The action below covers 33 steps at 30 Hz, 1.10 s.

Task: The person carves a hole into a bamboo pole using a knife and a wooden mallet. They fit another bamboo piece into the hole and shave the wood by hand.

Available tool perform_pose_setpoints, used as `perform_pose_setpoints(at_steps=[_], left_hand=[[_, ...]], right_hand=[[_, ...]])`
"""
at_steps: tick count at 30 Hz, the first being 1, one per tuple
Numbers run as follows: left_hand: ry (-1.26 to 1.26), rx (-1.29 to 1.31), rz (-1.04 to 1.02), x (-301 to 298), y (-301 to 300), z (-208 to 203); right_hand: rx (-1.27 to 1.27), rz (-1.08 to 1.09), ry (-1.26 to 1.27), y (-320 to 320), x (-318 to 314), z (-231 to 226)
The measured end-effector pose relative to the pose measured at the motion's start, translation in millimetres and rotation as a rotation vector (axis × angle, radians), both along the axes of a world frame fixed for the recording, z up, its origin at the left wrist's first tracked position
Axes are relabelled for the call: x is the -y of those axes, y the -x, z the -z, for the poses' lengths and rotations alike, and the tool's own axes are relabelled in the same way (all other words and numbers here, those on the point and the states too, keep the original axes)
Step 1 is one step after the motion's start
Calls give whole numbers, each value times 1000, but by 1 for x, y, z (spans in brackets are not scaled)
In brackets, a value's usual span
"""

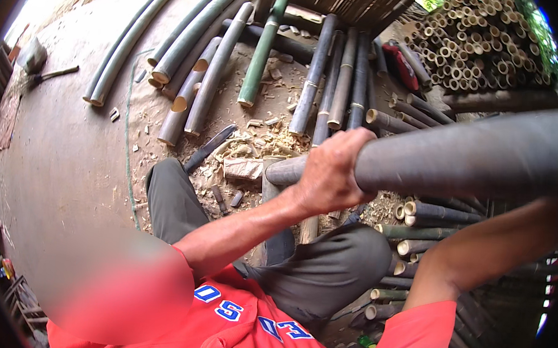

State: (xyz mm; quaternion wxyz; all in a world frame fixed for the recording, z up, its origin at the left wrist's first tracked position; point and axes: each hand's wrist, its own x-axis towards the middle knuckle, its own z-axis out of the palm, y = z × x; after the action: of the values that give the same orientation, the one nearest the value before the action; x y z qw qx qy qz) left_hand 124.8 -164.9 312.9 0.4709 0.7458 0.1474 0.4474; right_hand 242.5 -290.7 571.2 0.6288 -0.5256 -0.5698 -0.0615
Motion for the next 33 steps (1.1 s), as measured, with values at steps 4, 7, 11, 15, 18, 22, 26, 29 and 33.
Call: perform_pose_setpoints(at_steps=[4, 7, 11, 15, 18, 22, 26, 29, 33], left_hand=[[-33, 8, 1, -2, -1, 15], [-19, 21, 13, -1, 7, 32], [5, 107, -19, -3, 12, 39], [-9, 68, 3, -8, 21, 47], [-32, 58, 40, -15, 21, 46], [143, -61, 395, -25, 16, 26], [357, 40, 544, -61, 37, 11], [286, 169, 444, -36, 28, -18], [-189, -13, 31, -2, 34, -40]], right_hand=[[-190, 104, 141, -25, 12, 78], [-307, 164, 236, -38, 11, 128], [-349, 201, 271, -44, 8, 140], [-395, 174, 287, -44, 7, 150], [-402, 115, 223, -43, 0, 141], [-332, 36, 40, -30, 11, 78], [-377, -322, -196, -35, 5, 22], [-479, -405, -238, -75, 10, 9], [-367, -17, 62, -102, -21, 161]])
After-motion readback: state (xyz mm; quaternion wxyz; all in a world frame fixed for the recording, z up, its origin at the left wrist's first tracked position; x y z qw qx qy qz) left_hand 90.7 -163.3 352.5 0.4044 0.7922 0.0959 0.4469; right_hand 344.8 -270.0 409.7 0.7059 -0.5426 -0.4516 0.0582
